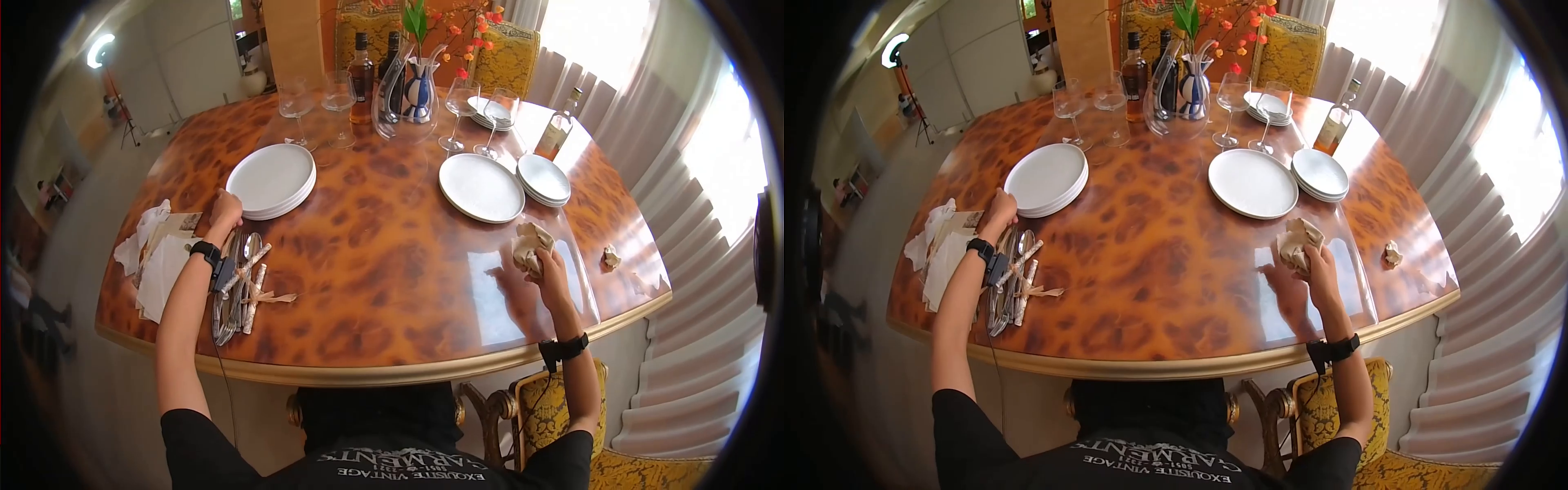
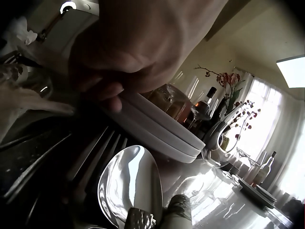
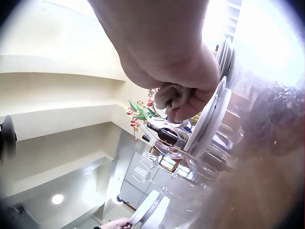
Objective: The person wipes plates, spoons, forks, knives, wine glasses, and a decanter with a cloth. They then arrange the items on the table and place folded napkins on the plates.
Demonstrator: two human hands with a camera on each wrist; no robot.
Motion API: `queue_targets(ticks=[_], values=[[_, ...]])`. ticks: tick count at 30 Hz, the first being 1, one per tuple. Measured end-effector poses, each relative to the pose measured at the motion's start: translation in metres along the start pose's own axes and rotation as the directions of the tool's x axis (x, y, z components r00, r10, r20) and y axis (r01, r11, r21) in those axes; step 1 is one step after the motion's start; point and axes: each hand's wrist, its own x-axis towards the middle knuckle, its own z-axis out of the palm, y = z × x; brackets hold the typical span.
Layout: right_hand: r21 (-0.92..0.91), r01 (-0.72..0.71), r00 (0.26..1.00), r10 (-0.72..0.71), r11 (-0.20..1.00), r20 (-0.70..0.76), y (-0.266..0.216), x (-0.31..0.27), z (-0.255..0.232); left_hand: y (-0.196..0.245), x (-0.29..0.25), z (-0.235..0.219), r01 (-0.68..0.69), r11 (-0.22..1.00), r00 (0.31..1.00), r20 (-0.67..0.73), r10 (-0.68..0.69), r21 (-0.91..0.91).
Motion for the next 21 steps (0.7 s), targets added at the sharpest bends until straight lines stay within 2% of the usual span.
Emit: queue_targets(ticks=[1,2,3,4,6,7,8,9,10,12,13,14,16,17,18,19,20,21], values=[[0.002,0.002,1.000,-0.002,1.000,-0.014,0.002,0.009,-0.007,0.003,-0.005,-0.002,0.014,0.997,1.000,-0.021,-0.012,0.070],[-0.006,0.026,0.999,-0.026,1.000,0.037,0.011,0.025,-0.018,0.001,-0.004,0.001,-0.001,0.998,1.000,-0.014,0.002,0.068],[-0.012,0.052,0.995,-0.051,0.999,0.089,0.015,0.038,-0.026,-0.004,-0.001,0.001,-0.062,0.995,0.996,-0.055,0.066,0.082],[-0.010,0.057,0.995,-0.056,0.998,0.078,0.012,0.047,-0.028,-0.005,0.001,0.001,-0.120,0.988,0.987,-0.098,0.130,0.099],[-0.422,0.173,0.974,-0.219,0.890,-0.065,0.004,0.067,-0.027,0.007,-0.016,-0.012,-0.158,0.977,0.984,-0.061,0.168,0.144],[-0.422,0.173,0.973,-0.220,0.890,-0.065,0.004,0.083,-0.030,0.009,-0.022,-0.013,-0.290,0.956,0.949,-0.112,0.294,0.047],[-0.462,0.222,0.968,-0.253,0.859,-0.004,0.006,0.103,-0.036,0.012,-0.026,-0.013,-0.419,0.907,0.897,-0.175,0.406,-0.043],[-0.497,0.276,0.957,-0.283,0.823,0.062,0.008,0.121,-0.038,0.016,-0.029,-0.010,-0.466,0.854,0.885,-0.126,0.449,-0.230],[-0.496,0.282,0.955,-0.287,0.821,0.068,0.010,0.136,-0.034,0.029,-0.049,-0.013,-0.441,0.794,0.883,-0.042,0.468,-0.418],[-0.504,0.085,0.993,-0.112,0.860,-0.022,0.014,0.155,-0.023,0.063,-0.103,-0.019,-0.315,0.648,0.855,0.089,0.511,-0.694],[-0.505,-0.004,0.996,-0.039,0.863,-0.075,0.015,0.162,-0.016,0.077,-0.125,-0.022,-0.270,0.613,0.818,0.159,0.553,-0.743],[-0.504,0.003,0.996,-0.045,0.864,-0.072,0.009,0.160,-0.009,0.086,-0.144,-0.021,-0.219,0.581,0.794,0.203,0.573,-0.784],[-0.542,-0.066,0.990,0.122,0.838,0.068,-0.009,0.151,0.005,0.099,-0.171,-0.012,-0.144,0.534,0.737,0.270,0.620,-0.833],[-0.502,-0.104,0.986,0.154,0.859,0.059,-0.008,0.155,0.011,0.102,-0.179,-0.006,-0.123,0.523,0.706,0.296,0.643,-0.843],[-0.504,-0.100,0.987,0.149,0.858,0.059,-0.002,0.161,0.011,0.104,-0.183,0.003,-0.124,0.518,0.706,0.292,0.646,-0.846],[-0.470,-0.068,0.984,0.136,0.880,0.113,0.009,0.169,0.005,0.105,-0.184,0.016,-0.087,0.510,0.675,0.326,0.662,-0.856],[-0.435,-0.038,0.979,0.121,0.899,0.164,0.004,0.158,0.010,0.104,-0.184,0.025,-0.049,0.503,0.640,0.360,0.679,-0.863],[-0.394,-0.018,0.974,0.106,0.919,0.202,-0.002,0.143,0.010,0.102,-0.183,0.031,-0.047,0.495,0.637,0.356,0.683,-0.867]])
